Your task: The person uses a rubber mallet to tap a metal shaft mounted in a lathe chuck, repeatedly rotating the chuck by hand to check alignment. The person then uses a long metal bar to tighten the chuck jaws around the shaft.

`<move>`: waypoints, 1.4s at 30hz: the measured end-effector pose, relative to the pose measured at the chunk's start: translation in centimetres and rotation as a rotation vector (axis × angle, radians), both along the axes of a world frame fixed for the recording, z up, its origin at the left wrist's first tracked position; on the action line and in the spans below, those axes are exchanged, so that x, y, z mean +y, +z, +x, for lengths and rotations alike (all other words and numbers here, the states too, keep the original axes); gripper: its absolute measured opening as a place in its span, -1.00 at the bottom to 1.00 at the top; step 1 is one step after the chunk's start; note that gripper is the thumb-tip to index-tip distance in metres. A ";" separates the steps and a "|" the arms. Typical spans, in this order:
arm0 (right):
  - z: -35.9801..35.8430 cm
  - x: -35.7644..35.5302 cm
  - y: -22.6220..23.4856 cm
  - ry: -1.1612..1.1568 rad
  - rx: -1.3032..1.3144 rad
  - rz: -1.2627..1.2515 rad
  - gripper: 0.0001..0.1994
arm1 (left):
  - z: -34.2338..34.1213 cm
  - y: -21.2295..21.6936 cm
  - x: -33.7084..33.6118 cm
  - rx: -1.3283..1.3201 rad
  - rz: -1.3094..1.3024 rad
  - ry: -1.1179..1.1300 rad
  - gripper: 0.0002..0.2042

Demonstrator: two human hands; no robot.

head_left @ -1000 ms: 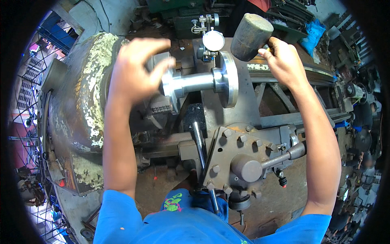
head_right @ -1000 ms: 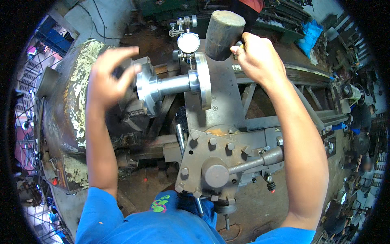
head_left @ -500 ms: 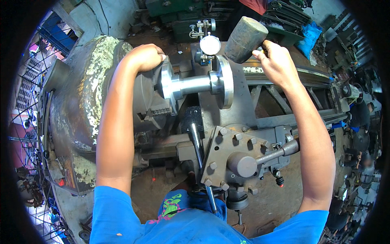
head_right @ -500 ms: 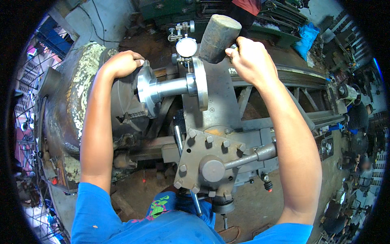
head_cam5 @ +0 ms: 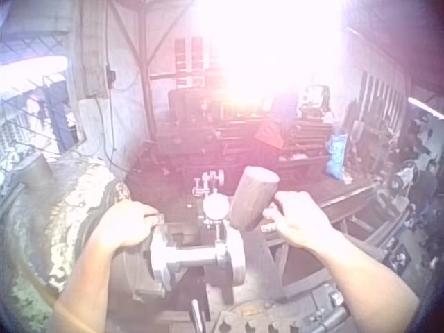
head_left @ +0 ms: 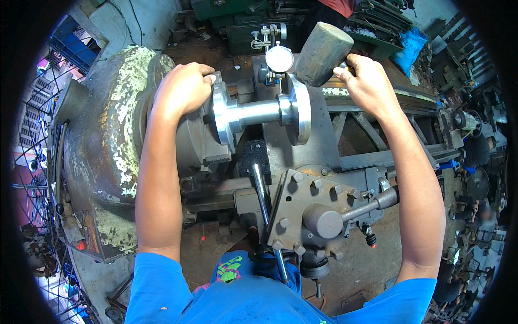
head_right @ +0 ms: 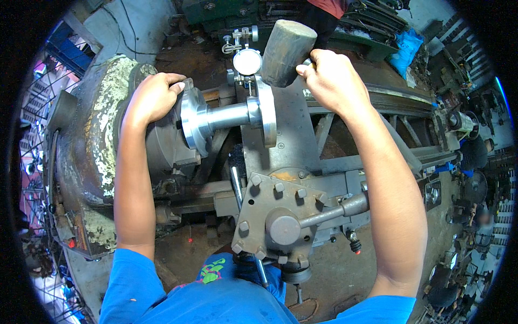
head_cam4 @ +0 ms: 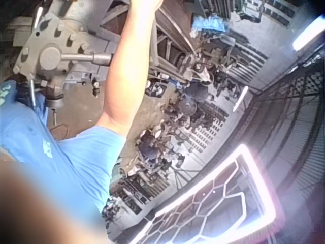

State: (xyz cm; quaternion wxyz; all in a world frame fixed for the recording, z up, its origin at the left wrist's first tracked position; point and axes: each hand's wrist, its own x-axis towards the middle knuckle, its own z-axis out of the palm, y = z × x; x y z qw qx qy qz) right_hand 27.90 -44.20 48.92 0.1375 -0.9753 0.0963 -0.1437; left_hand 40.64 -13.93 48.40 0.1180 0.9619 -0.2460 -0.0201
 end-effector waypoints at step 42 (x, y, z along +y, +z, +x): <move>-1.1 -0.2 1.6 0.009 -0.337 0.043 -0.73 | -0.6 -0.4 0.2 -0.059 -0.015 0.031 -0.65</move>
